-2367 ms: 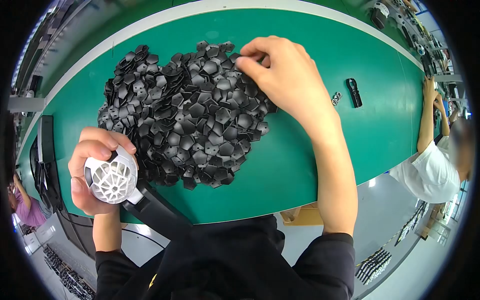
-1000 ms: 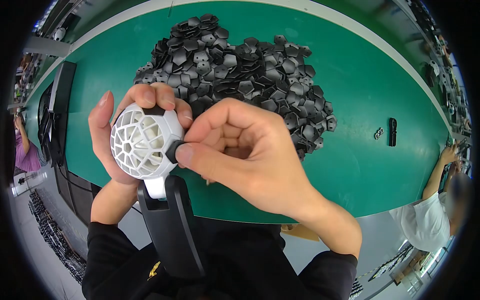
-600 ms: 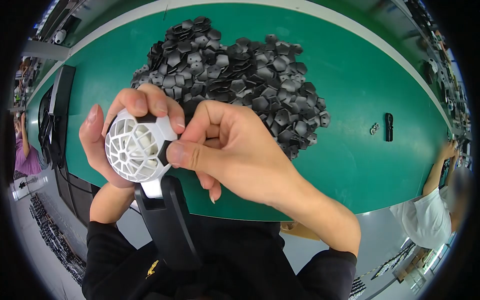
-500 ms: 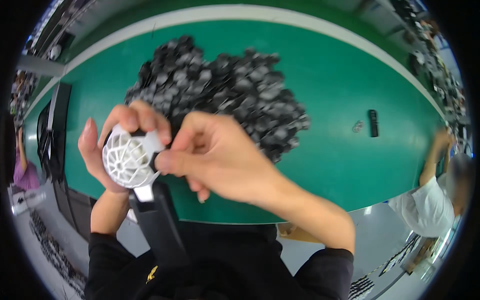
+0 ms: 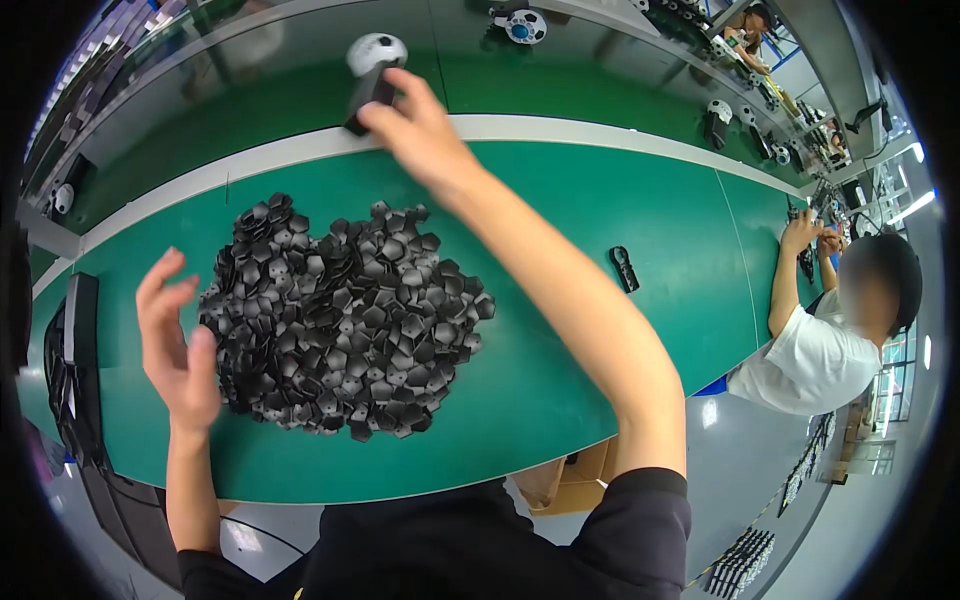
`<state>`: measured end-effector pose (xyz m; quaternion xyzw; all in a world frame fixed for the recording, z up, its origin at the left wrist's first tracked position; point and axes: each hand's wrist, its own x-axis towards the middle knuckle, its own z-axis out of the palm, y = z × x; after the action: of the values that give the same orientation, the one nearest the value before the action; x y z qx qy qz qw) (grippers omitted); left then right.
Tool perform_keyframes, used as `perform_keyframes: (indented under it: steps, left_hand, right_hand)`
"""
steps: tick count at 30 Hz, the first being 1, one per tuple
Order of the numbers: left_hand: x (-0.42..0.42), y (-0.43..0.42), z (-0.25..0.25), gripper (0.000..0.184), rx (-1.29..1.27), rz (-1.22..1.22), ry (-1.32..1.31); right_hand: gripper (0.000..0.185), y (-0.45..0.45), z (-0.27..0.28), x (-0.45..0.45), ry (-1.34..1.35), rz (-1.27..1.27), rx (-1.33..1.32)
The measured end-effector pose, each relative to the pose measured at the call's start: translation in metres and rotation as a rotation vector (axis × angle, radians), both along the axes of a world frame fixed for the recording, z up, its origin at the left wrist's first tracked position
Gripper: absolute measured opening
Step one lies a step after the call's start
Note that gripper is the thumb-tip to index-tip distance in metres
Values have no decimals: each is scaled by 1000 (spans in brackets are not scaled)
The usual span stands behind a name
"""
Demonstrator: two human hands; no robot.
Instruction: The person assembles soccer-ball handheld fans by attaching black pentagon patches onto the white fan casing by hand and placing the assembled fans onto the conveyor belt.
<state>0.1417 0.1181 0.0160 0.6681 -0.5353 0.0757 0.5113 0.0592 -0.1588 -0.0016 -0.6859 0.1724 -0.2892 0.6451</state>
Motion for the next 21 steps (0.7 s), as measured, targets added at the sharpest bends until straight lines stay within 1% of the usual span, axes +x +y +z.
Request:
perform_keyframes:
  steps: [1,2,3,5,6,9,10,12,13,14,15,16,17,18,19,20,21]
  left_hand:
    - [0,3,-1,25,83,-34,-134]
    - [1,6,0,25,76,-36,-129]
    - [0,8,2,23,97,-63,-202]
    - [-3,11,6,18,140,-118,-341]
    - [-5,12,6,18,135,-124,-328]
    - [-6,17,5,15,180,-245,-269]
    - [-6,19,3,15,165,-251,-265]
    - [-2,20,-2,17,196,-329,-267]
    - [-4,22,-1,15,229,-327,-224]
    - [-6,20,1,12,253,-335,-183]
    - [-2,14,6,17,230,-402,-227]
    - [2,9,11,22,213,-468,-266]
    - [1,6,15,22,192,-509,-259]
    - [0,6,21,14,217,-505,-199]
    - [0,5,22,7,244,-488,-143]
    - [3,4,20,7,234,-499,-151]
    - [5,4,17,7,214,-513,-149]
  right_hand:
    - [59,-24,-13,2,-27,-69,-189]
    - [59,-58,-32,0,124,-258,-667]
    - [60,-91,-47,-6,280,-448,-1145]
    - [65,-133,-49,-12,370,-615,-971]
    - [65,-146,-47,-17,384,-614,-978]
    - [69,-179,-40,-17,521,-714,-715]
    - [69,-191,-41,-13,525,-722,-728]
    - [75,-212,-51,-6,497,-742,-876]
    - [78,-225,-52,-6,487,-767,-952]
    - [82,-240,-50,0,382,-782,-976]
    - [86,-253,-50,8,290,-785,-1002]
    - [86,-261,-44,15,352,-819,-1001]
    - [86,-263,-33,18,409,-851,-994]
    - [86,-262,-22,16,426,-880,-1005]
    - [86,-259,-12,17,619,-795,-939]
    - [87,-252,-5,19,800,-699,-859]
    - [87,-251,-6,20,800,-711,-863]
